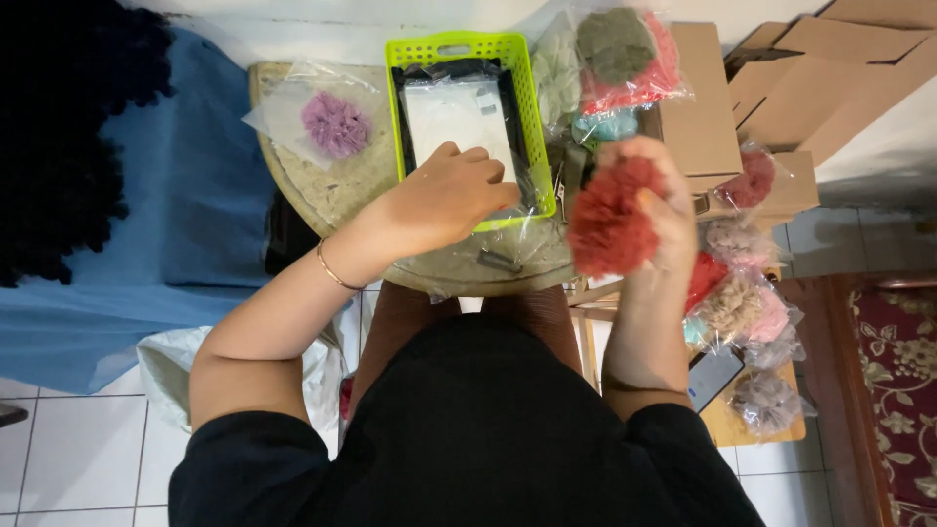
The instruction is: The person trims excess threads from a fabric flower using scissors and then places the flower into a plastic bag.
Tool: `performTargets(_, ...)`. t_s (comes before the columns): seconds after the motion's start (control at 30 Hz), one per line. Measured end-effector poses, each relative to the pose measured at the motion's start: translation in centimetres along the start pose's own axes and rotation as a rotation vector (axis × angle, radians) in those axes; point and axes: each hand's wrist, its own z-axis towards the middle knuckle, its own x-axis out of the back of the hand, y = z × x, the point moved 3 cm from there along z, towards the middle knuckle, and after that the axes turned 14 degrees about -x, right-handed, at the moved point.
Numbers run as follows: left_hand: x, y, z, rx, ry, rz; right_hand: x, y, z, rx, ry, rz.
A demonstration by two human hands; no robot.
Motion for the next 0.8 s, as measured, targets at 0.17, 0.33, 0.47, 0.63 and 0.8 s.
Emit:
performTargets(0.17, 0.6, 1.2, 0.5, -0.049, 0.001, 0.058, -4.5, 1.6, 3.4, 0.092, 0.082, -0.210)
performTargets(0.33, 1.2, 1.5, -0.2, -0.071, 0.057, -0.004, -3.4, 1.7, 4.2, 0.298, 0.280, -0.552)
performTargets(0.47, 1.0, 1.2, -0.1, -0.035, 0.071, -0.035, -5.2, 2.0, 3.0, 0.278, 0.280, -0.607)
performTargets(0.63, 2.9, 1.0, 0.4, 0.059, 0.000, -0.159, -3.9, 2.7, 2.3, 0.195, 0.230, -0.565)
performTargets(0.8, 4.6, 1.3, 1.7, 0.225, -0.077, -0.370, -3.0, 4.2, 2.6, 0.060, 0.178, -0.485)
